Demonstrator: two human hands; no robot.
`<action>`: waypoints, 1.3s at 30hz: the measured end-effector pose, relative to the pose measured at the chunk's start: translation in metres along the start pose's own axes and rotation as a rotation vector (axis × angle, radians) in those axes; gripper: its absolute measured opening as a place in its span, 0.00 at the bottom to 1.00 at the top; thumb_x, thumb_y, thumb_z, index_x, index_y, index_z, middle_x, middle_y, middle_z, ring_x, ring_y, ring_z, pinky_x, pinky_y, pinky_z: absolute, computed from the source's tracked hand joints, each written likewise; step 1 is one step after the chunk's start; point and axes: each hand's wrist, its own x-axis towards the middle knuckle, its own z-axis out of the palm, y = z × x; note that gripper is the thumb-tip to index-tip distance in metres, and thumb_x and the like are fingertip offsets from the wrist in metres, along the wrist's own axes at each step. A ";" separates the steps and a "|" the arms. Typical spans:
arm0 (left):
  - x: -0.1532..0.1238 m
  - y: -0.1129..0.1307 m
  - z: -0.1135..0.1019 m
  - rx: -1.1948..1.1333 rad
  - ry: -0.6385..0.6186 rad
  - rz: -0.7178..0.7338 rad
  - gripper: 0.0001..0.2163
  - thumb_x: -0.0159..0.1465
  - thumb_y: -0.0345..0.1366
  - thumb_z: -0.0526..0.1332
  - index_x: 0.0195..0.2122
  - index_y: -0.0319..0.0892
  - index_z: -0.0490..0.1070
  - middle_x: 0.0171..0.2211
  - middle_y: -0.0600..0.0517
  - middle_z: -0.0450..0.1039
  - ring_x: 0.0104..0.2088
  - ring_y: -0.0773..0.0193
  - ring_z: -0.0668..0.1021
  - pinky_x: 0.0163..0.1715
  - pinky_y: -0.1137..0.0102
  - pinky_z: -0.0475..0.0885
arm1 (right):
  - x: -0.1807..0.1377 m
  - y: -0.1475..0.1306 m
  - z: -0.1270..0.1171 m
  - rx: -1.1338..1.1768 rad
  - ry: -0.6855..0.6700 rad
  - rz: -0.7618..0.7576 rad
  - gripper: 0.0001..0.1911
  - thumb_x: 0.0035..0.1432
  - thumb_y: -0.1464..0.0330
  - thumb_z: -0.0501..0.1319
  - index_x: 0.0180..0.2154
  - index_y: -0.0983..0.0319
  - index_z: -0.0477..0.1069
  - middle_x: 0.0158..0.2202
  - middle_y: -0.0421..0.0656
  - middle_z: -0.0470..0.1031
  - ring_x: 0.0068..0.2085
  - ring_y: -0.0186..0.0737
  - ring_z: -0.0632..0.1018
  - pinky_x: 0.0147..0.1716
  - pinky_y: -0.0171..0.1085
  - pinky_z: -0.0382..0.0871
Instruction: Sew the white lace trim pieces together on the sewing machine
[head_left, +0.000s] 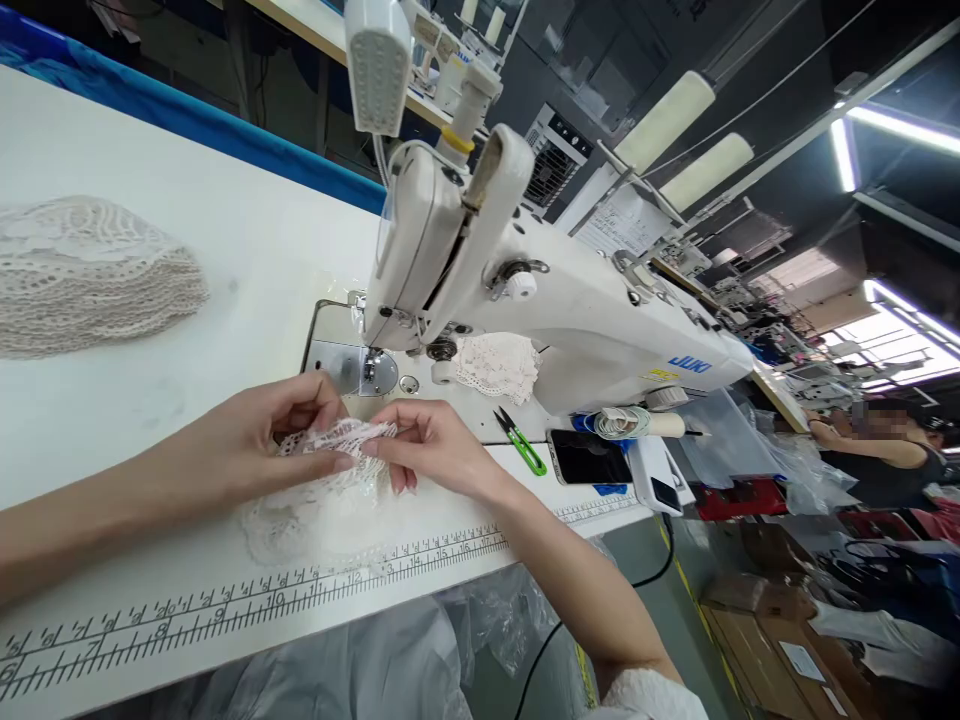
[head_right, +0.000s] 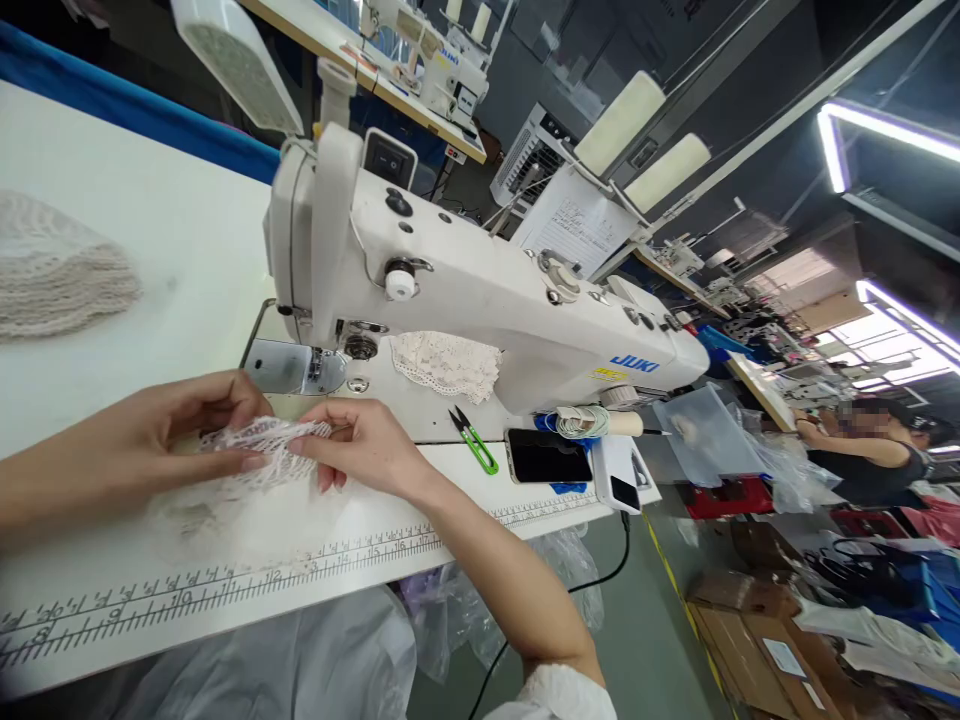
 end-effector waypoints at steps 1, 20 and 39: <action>0.002 -0.001 -0.004 -0.069 -0.035 -0.061 0.14 0.69 0.51 0.60 0.41 0.45 0.67 0.31 0.54 0.76 0.26 0.66 0.75 0.23 0.73 0.65 | 0.004 -0.002 -0.002 0.000 -0.028 0.007 0.18 0.55 0.54 0.74 0.34 0.60 0.74 0.18 0.31 0.71 0.18 0.29 0.71 0.20 0.29 0.67; -0.001 -0.007 0.004 0.569 0.282 0.412 0.09 0.73 0.29 0.52 0.34 0.47 0.60 0.17 0.64 0.64 0.15 0.69 0.63 0.21 0.73 0.58 | 0.009 0.009 0.005 -0.523 0.236 -0.553 0.05 0.66 0.72 0.60 0.42 0.59 0.73 0.26 0.34 0.73 0.26 0.30 0.76 0.27 0.30 0.71; -0.005 -0.010 0.005 0.507 0.277 0.428 0.10 0.74 0.30 0.54 0.34 0.46 0.60 0.18 0.63 0.62 0.17 0.69 0.62 0.21 0.71 0.59 | 0.009 0.013 0.007 -0.640 0.221 -0.722 0.09 0.65 0.74 0.57 0.44 0.59 0.72 0.30 0.36 0.79 0.23 0.29 0.75 0.22 0.28 0.70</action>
